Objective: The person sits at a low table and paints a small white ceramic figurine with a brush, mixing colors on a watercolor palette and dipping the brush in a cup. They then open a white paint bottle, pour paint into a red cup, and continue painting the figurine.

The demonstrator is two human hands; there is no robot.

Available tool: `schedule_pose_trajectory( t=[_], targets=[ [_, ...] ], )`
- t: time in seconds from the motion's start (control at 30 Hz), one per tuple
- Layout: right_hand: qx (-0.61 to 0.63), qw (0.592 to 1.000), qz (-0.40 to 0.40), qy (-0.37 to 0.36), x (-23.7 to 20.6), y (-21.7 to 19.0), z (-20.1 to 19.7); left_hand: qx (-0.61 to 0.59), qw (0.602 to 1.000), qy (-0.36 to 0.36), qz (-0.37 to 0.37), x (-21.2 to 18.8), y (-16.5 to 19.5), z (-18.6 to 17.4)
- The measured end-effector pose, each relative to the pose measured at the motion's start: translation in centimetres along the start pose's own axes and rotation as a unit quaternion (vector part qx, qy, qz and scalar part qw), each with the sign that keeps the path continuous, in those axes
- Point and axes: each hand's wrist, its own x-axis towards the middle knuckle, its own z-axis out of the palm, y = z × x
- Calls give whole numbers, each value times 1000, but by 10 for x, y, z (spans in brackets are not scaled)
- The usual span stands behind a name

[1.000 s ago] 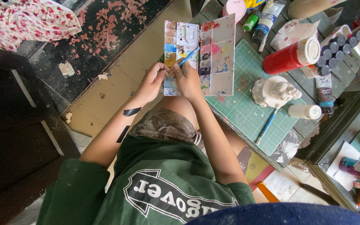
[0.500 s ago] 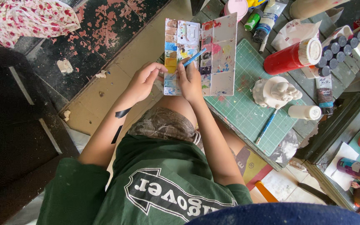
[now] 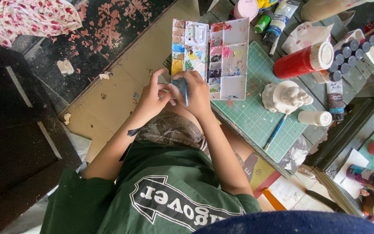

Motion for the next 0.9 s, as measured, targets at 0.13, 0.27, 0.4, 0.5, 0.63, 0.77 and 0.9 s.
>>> schedule_pose_trajectory(
  t=[0.13, 0.27, 0.4, 0.5, 0.63, 0.77, 0.9],
  targets=[
    [11, 999, 46, -24, 2, -4, 4, -30, 999, -38, -4, 2, -4, -3],
    [34, 992, 121, -17, -4, 0, 11, -59, 997, -46, -10, 3, -5, -2],
    [103, 986, 131, -5, -7, 11, 10, -76, 996, -43, -29, 2, -4, 1],
    [66, 993, 89, -33, -5, 15, 7, -74, 996, -51, -17, 2, -4, 2],
    [55, 997, 21, -51, -4, 12, 10, -82, 995, -48, -39, 2, -3, 2],
    [94, 993, 39, -55, -2, 13, 12, -94, 993, -54, -38, 2, -2, -1],
    [91, 994, 31, -57, -4, 17, 12, -97, 993, -60, -38, 2, -1, -1]
  ],
)
